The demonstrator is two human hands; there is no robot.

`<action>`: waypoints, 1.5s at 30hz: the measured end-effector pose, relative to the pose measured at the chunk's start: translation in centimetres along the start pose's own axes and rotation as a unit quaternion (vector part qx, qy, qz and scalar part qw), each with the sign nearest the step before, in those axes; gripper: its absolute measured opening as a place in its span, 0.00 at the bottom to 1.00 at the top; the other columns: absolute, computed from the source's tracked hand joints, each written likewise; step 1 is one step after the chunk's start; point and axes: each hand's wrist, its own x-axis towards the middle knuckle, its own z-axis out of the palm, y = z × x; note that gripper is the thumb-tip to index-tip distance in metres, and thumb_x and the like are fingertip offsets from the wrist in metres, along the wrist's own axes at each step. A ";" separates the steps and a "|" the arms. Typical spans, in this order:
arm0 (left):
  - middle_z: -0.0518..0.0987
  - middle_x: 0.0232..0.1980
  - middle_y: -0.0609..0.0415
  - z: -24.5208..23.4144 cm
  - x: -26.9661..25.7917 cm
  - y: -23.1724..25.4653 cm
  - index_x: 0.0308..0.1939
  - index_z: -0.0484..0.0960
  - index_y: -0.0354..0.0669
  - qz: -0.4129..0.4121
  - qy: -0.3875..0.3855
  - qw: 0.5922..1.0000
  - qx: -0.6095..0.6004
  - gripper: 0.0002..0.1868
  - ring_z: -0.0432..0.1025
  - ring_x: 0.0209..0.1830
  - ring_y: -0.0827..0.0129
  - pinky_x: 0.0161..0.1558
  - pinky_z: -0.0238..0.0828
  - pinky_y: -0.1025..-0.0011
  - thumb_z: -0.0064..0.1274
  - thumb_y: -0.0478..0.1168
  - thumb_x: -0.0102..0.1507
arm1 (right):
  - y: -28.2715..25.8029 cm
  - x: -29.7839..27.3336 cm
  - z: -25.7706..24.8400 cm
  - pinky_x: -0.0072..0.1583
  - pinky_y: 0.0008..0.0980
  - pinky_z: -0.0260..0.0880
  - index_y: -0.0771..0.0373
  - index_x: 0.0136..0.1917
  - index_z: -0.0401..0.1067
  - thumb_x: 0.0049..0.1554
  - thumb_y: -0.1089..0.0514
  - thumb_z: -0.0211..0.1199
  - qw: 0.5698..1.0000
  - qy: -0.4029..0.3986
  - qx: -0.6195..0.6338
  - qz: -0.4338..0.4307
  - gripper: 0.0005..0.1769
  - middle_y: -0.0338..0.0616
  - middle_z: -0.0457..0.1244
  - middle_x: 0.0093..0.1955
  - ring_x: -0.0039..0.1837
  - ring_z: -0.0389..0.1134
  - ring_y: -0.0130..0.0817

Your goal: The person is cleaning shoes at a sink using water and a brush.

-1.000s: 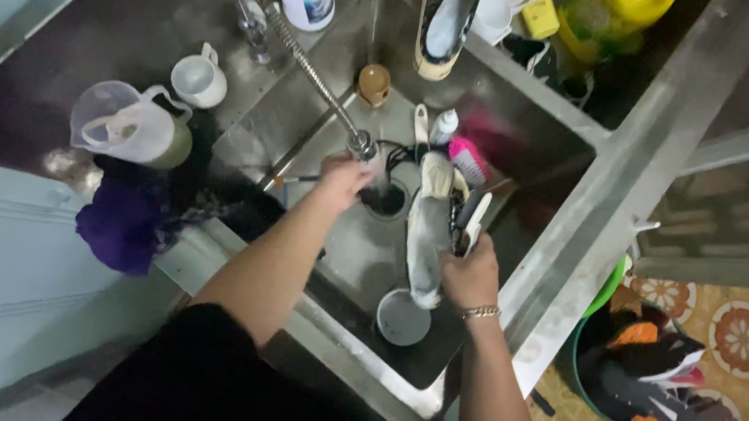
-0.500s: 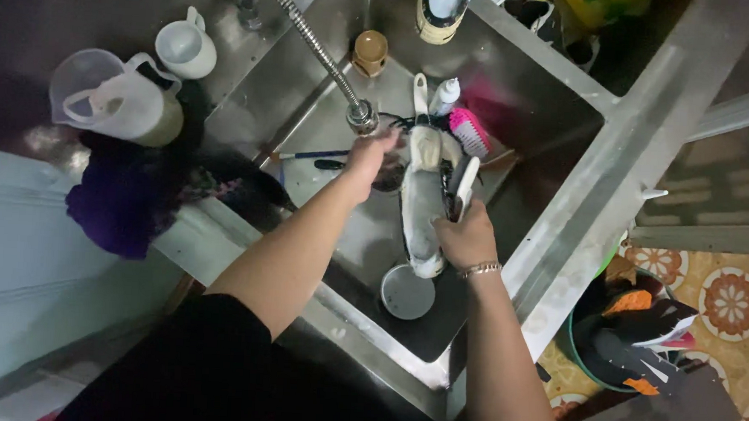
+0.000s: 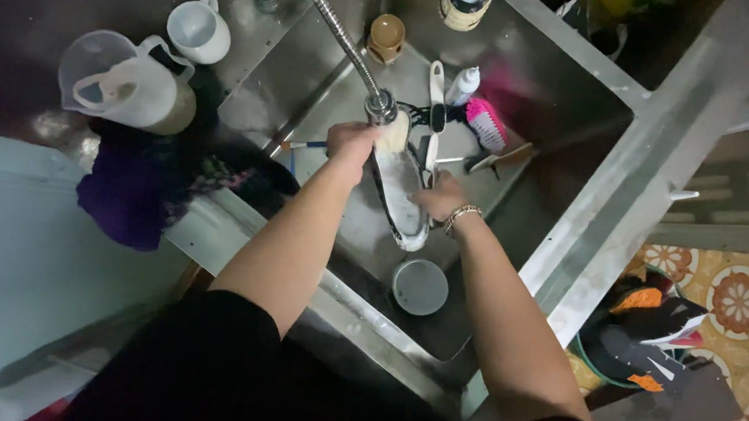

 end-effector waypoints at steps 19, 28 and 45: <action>0.84 0.35 0.49 0.4 1.0 1.2 0.34 0.85 0.26 -0.013 0.000 0.997 -0.080 0.08 0.76 0.31 0.67 0.34 0.73 0.65 0.62 0.31 0.55 | 1.1 2.5 1.7 0.46 0.39 0.74 0.68 0.57 0.73 0.50 0.49 0.64 0.994 -0.033 0.099 -0.041 0.26 0.53 0.71 0.44 0.42 0.74 0.38; 0.83 0.39 0.49 0.5 0.5 3.2 0.39 0.88 0.26 -0.023 0.034 0.997 -0.070 0.10 0.73 0.34 0.68 0.36 0.71 0.64 0.61 0.32 0.58 | 0.0 2.9 1.1 0.50 0.39 0.72 0.72 0.60 0.68 0.49 0.52 0.68 0.990 -0.011 0.110 -0.084 0.30 0.55 0.70 0.47 0.45 0.72 0.38; 0.81 0.34 0.52 0.4 2.3 2.2 0.40 0.80 0.34 -0.163 -0.080 0.979 -0.097 0.05 0.72 0.26 0.70 0.27 0.69 0.75 0.51 0.27 0.61 | -0.8 0.7 -1.6 0.35 0.45 0.78 0.74 0.51 0.71 0.48 0.63 0.61 0.964 -0.138 0.221 0.060 0.18 0.53 0.68 0.38 0.34 0.72 0.43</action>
